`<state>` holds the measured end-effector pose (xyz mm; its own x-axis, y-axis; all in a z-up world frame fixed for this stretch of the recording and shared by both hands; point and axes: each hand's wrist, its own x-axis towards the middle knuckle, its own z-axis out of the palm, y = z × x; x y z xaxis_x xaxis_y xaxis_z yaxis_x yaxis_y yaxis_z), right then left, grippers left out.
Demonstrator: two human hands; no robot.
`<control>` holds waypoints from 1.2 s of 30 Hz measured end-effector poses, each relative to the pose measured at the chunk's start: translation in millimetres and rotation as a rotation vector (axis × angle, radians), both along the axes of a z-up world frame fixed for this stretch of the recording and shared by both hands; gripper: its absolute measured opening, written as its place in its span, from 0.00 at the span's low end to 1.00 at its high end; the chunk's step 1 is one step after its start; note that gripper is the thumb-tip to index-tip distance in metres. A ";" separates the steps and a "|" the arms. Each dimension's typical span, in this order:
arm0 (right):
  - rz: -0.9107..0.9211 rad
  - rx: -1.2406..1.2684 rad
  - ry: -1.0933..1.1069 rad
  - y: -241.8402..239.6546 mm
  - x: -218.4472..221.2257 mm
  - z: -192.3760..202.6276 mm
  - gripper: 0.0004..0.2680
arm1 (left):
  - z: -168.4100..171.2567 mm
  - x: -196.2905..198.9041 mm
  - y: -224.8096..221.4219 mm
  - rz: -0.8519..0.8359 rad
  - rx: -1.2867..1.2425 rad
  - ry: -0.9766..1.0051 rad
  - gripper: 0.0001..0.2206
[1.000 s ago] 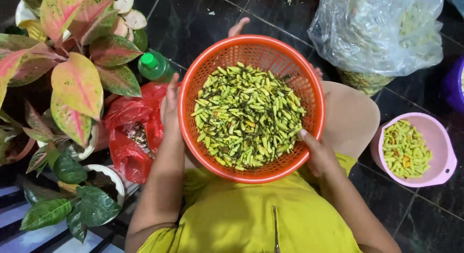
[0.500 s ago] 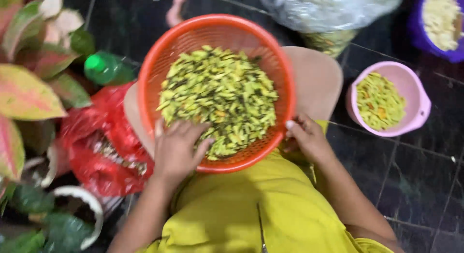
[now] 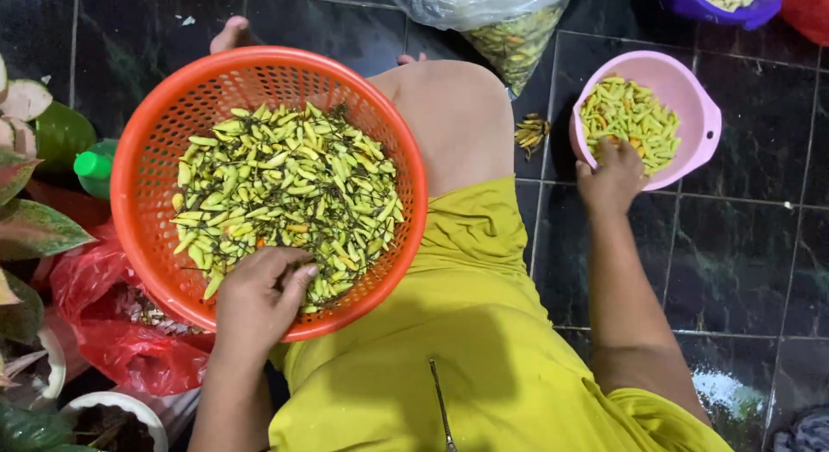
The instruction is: Manually removing the stems from green chili peppers and sorting them into a separate bowl.
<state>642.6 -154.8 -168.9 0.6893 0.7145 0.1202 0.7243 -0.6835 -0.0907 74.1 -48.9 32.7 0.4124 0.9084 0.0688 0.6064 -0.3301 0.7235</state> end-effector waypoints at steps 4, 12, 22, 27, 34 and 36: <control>0.030 0.177 -0.151 9.6 -3.0 -39.2 0.09 | 7.7 11.8 8.5 -0.060 -0.049 0.022 0.06; 0.129 0.249 -0.174 39.4 7.9 -52.6 0.06 | 7.0 17.9 10.3 -0.074 -0.067 0.061 0.06; 0.235 0.134 0.021 64.8 -38.0 -25.4 0.08 | 9.9 21.0 8.1 -0.077 -0.084 0.058 0.06; 0.304 0.087 0.060 35.4 -73.6 -10.5 0.07 | 10.1 18.2 8.3 -0.091 -0.103 0.010 0.06; 0.436 0.132 0.360 24.3 -83.8 32.4 0.16 | 18.0 17.4 1.9 -0.076 -0.055 -0.110 0.09; 0.415 0.247 0.428 30.4 -75.1 52.3 0.14 | 16.4 4.1 6.4 0.036 0.036 -0.148 0.11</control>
